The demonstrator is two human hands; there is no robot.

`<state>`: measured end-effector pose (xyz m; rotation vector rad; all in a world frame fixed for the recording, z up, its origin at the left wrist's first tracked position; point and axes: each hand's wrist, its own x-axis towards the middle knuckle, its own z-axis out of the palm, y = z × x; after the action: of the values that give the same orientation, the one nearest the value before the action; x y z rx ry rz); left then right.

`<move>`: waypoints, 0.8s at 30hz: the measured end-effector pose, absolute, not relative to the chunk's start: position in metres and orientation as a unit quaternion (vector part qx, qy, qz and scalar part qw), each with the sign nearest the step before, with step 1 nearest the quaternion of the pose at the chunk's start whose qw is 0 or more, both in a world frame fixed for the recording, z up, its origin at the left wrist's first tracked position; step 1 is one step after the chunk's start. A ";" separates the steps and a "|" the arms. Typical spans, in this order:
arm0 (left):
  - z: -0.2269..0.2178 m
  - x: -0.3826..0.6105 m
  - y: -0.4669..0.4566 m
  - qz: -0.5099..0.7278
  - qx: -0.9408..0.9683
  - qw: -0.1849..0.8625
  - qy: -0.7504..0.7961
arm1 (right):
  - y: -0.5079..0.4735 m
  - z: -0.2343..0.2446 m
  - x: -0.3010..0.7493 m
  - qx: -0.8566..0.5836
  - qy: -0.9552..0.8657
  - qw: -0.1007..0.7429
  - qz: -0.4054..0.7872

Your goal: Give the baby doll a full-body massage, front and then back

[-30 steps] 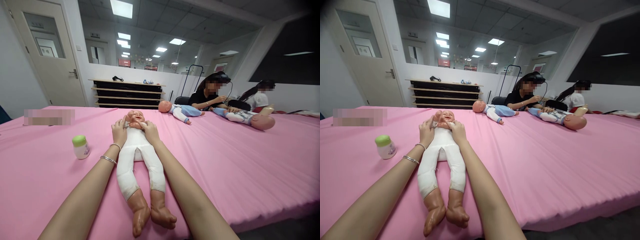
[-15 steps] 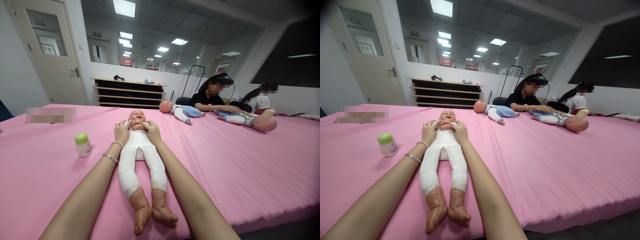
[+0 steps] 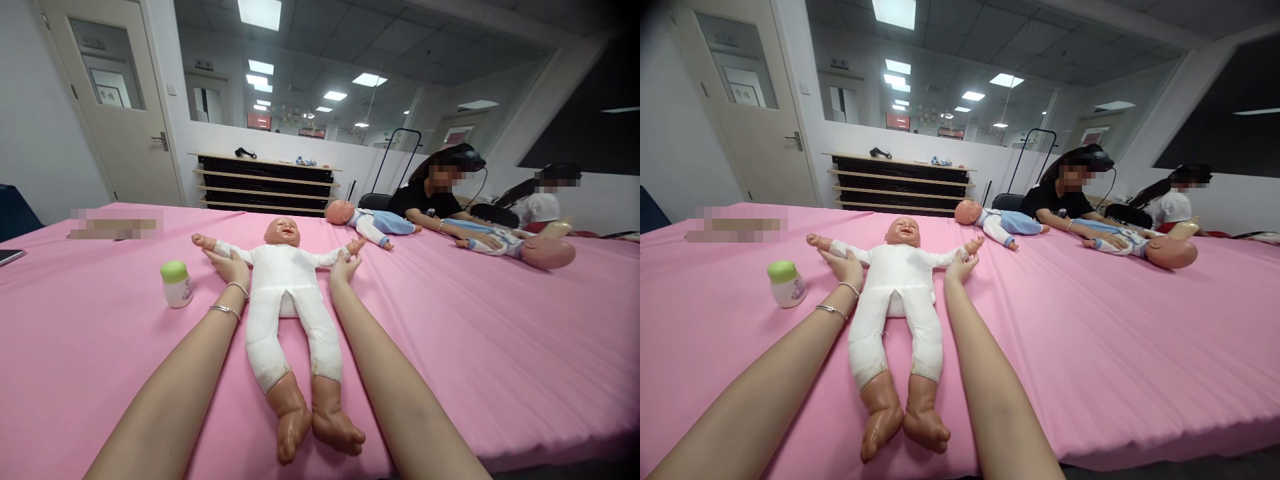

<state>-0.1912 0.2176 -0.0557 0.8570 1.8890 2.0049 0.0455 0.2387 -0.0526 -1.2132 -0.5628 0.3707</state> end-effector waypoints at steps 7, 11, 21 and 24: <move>-0.044 -0.180 0.212 0.487 0.628 -0.019 0.607 | 0.217 -0.033 0.005 -0.469 -0.717 0.515 0.024; -0.041 -0.177 0.205 0.394 0.679 -0.060 0.617 | 0.211 -0.030 0.001 -0.464 -0.785 0.406 -0.058; -0.054 -0.184 0.214 0.521 0.584 0.004 0.622 | 0.219 -0.045 0.006 -0.487 -0.642 0.588 0.070; -0.062 -0.196 0.222 0.623 0.438 0.073 0.644 | 0.226 -0.054 0.026 -0.542 -0.422 0.714 0.136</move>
<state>-0.1958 0.2220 -0.0624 1.3156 1.9343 1.8725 0.0256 0.2264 -0.0537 -1.2004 -0.9345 0.3003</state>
